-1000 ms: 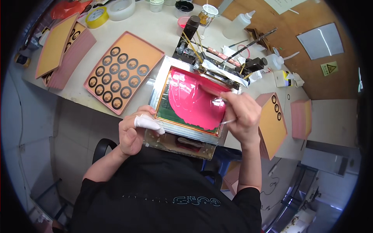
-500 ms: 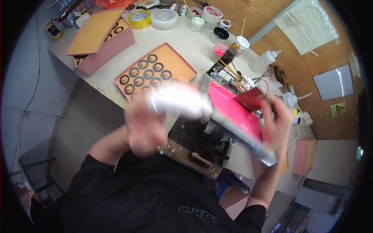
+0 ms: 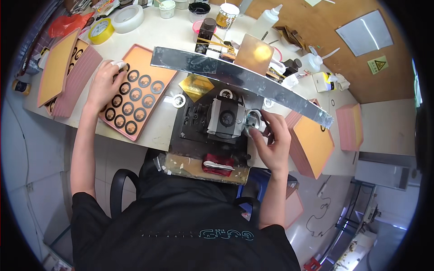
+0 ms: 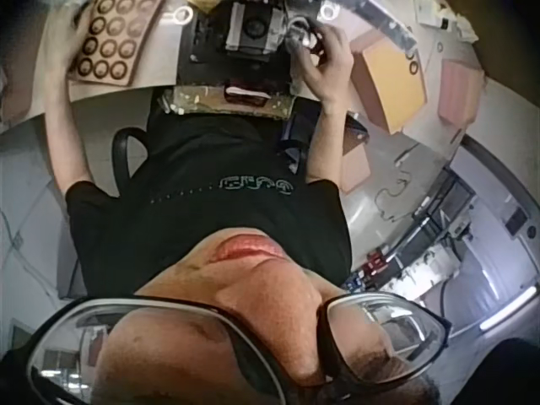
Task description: Performing screen printing on circular wooden components.
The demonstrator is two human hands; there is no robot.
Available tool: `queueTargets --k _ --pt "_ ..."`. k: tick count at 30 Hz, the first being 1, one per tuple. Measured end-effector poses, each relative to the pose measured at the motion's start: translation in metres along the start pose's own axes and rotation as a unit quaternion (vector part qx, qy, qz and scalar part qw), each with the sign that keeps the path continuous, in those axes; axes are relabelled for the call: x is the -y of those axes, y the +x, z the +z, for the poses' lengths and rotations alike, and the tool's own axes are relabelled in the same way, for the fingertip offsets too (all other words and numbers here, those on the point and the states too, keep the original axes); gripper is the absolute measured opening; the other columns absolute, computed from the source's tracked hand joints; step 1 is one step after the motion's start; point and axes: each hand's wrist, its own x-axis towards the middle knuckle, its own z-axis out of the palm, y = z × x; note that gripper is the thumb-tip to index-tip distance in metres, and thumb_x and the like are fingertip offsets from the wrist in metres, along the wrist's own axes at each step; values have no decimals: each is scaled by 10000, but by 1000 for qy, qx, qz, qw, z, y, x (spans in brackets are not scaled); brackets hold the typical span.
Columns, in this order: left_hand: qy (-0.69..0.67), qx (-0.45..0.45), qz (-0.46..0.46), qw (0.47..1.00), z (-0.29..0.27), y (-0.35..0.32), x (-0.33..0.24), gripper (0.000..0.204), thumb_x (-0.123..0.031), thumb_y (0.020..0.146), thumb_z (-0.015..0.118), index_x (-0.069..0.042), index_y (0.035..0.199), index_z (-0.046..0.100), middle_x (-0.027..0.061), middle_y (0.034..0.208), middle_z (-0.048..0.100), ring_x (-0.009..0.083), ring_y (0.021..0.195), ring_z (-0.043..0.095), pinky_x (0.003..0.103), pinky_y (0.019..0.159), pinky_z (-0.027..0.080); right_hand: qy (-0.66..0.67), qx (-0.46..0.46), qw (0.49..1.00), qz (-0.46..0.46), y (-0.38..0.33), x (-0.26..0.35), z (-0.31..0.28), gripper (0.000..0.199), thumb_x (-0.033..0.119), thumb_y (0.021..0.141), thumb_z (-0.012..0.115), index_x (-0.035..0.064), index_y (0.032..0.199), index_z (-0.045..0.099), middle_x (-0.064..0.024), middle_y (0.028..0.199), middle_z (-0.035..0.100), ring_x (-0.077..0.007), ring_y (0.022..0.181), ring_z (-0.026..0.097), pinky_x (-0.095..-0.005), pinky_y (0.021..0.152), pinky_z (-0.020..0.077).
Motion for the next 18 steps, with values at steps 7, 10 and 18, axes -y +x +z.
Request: queueTargets --k 7,10,18 --pt "27 55 -6 998 -6 7 2 187 -60 945 696 5 1114 743 119 988 703 257 973 642 365 854 537 -29 85 992 -90 11 12 7 474 66 819 820 42 1281 718 -81 1161 670 -198 819 600 -301 715 508" --pt "25 73 -37 996 -7 8 6 187 -59 949 693 0 1119 742 116 983 704 252 955 646 363 855 538 -52 119 985 -113 19 12 7 472 72 813 825 53 1274 726 -82 1160 672 -215 814 609 -315 715 514" --pt "-12 -149 57 987 -6 13 -2 207 -12 984 660 -22 1177 734 100 1061 715 256 904 669 352 832 541 -88 152 972 -159 34 17 2 436 86 811 837 74 1238 750 -79 1160 692 -240 827 654 -349 716 525"
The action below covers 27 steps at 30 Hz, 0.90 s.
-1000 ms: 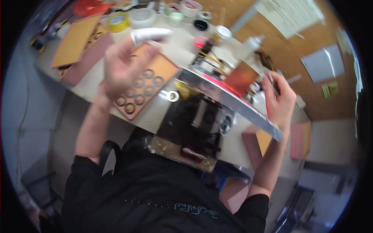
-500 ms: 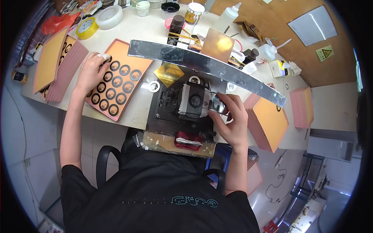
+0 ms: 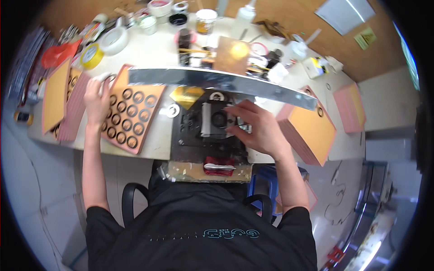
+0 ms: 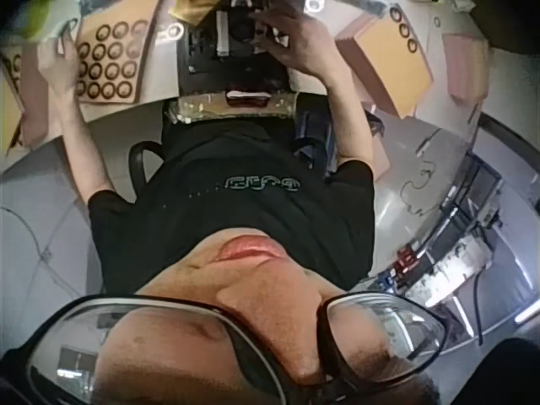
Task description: Performing screen printing on circular wooden components.
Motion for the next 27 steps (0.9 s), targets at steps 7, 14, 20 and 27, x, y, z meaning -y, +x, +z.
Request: queueTargets --k 7,14,20,27 --pt "-44 -72 -49 995 -24 -7 -48 239 14 1019 636 17 1245 713 87 1084 733 204 949 691 324 856 551 13 -73 997 -1 -14 -4 -18 405 101 829 836 54 1223 751 -80 1104 720 -234 811 670 -346 711 540" --pt "-88 -74 -156 981 -53 -62 -58 315 -44 1082 581 38 1378 648 124 1230 706 188 1015 689 290 909 549 -10 -380 873 306 -126 -125 -110 307 38 842 805 -47 1134 763 -65 947 701 -134 764 610 -240 688 507" --pt "-161 -37 -294 942 -34 -89 -72 288 -98 1091 586 2 1345 680 85 1148 731 157 987 682 267 885 541 -58 -397 841 363 -174 -184 -130 364 91 842 825 -53 1170 759 -63 964 708 -138 764 604 -246 713 513" --pt "-195 1 -128 972 19 -60 -144 227 -28 1012 661 -14 1231 721 91 1111 759 182 919 683 297 845 548 -58 -337 848 404 -188 -200 -136 456 186 836 850 -34 1223 750 -61 952 736 -148 840 658 -260 755 537"
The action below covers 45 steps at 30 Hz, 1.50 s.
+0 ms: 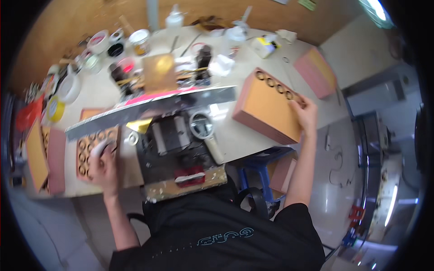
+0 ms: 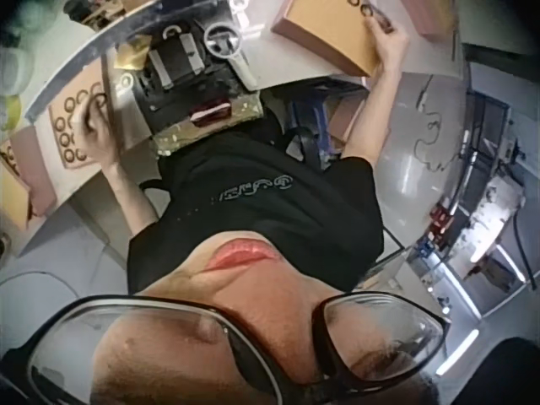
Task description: Performing screen printing on circular wooden components.
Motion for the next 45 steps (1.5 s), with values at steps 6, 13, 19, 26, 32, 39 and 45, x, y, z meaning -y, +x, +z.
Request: queueTargets --k 6,13,19,26,32,39,45 --pt "-139 107 121 977 83 19 -54 271 55 882 703 -55 1128 730 95 1071 715 273 959 676 374 837 536 130 -67 986 -77 -72 68 9 489 136 907 831 -29 1344 683 -76 1035 716 -122 849 625 -242 759 530" --pt "-30 162 232 959 87 1 -68 158 -65 900 759 -46 1055 737 77 1272 680 331 1235 624 435 1017 512 140 20 990 -21 -185 89 117 195 122 923 799 2 1076 801 12 737 658 -73 619 505 -203 567 420" --pt "-25 201 237 950 82 0 -67 138 -82 902 768 -40 1030 736 99 1355 652 382 1377 551 458 1080 502 100 -56 991 -68 -184 68 140 182 152 937 777 -13 1011 797 -11 705 674 -93 593 502 -236 563 440" --pt "3 231 241 943 72 2 -71 151 -140 902 765 -49 1015 724 91 1320 651 375 1389 538 474 1091 480 24 -78 991 -105 -189 69 145 159 139 937 756 -16 962 785 -34 703 676 -116 580 507 -250 561 445" --pt "28 249 222 942 66 -3 -85 183 -174 922 766 -16 1000 718 114 1357 650 395 1449 495 492 1144 447 4 -72 992 -101 -189 69 144 145 132 936 750 -11 934 778 -39 715 680 -117 585 516 -241 570 443" --pt "95 295 224 924 53 1 -90 288 -272 936 749 -9 1047 717 132 1393 639 420 1500 440 530 1217 368 200 107 965 -134 -213 109 108 93 31 889 730 2 957 788 -46 730 671 -122 577 491 -255 566 409" --pt "41 285 196 938 45 -4 -90 385 -336 962 706 4 1142 718 159 1452 617 411 1520 419 534 1243 335 143 302 878 -344 -240 156 107 235 -39 755 740 31 973 787 -52 701 645 -180 533 508 -294 529 433"
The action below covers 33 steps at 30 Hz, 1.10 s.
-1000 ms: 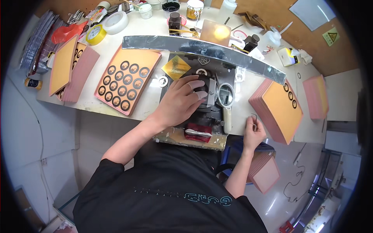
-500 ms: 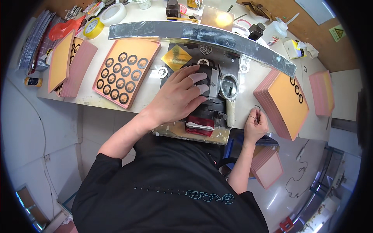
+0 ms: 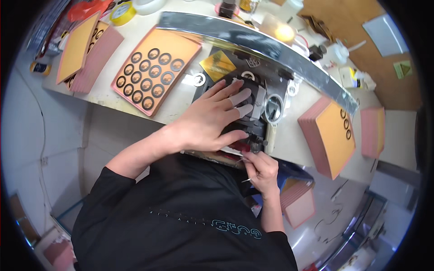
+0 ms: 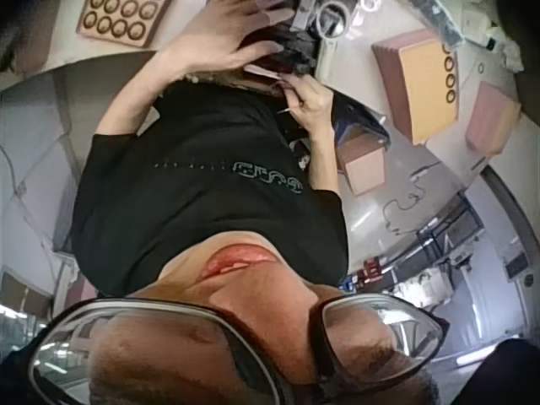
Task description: Performing screen printing on circular wooden components.
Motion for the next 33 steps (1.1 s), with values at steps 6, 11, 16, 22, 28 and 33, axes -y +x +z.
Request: queueTargets --k 6,11,16,22,28,33 --pt "-126 -118 -34 984 -14 -38 11 476 -374 981 667 28 1233 702 206 1504 581 429 1497 439 547 1231 350 -19 -55 990 -131 58 18 -36 242 -84 760 726 3 981 776 -58 697 632 -193 523 494 -307 509 415" --pt "-161 -230 26 959 -36 -41 -14 518 -381 963 693 29 1280 686 228 1522 556 446 1444 493 558 1214 379 -83 -180 978 -67 139 -8 -22 138 4 866 726 57 979 785 -62 726 655 -223 572 531 -330 555 435" --pt "-89 -189 81 975 -43 -37 6 535 -415 961 685 28 1260 689 234 1461 593 470 1429 497 560 1198 394 -50 9 996 -78 76 21 -10 180 19 824 703 50 989 769 -76 810 707 -227 602 605 -352 577 483" --pt "13 -2 65 998 -11 -12 25 592 -490 978 639 -1 1310 673 207 1451 596 454 1498 414 562 1238 334 29 -58 996 54 -8 29 11 237 -56 806 712 7 1024 781 -51 769 665 -150 552 490 -274 528 401" --pt "51 43 54 996 -3 -1 18 605 -524 968 647 -26 1311 680 176 1478 578 413 1534 371 552 1272 278 -6 -215 963 165 -17 19 -4 196 -50 899 691 -11 1066 784 -32 807 672 -89 602 460 -229 555 375" --pt "15 9 141 990 -39 5 13 582 -525 965 672 -33 1274 702 172 1474 586 413 1449 489 551 1206 384 -84 -303 938 148 -1 -8 -26 163 -2 955 689 -21 1093 773 -55 865 723 -108 682 587 -231 642 482"
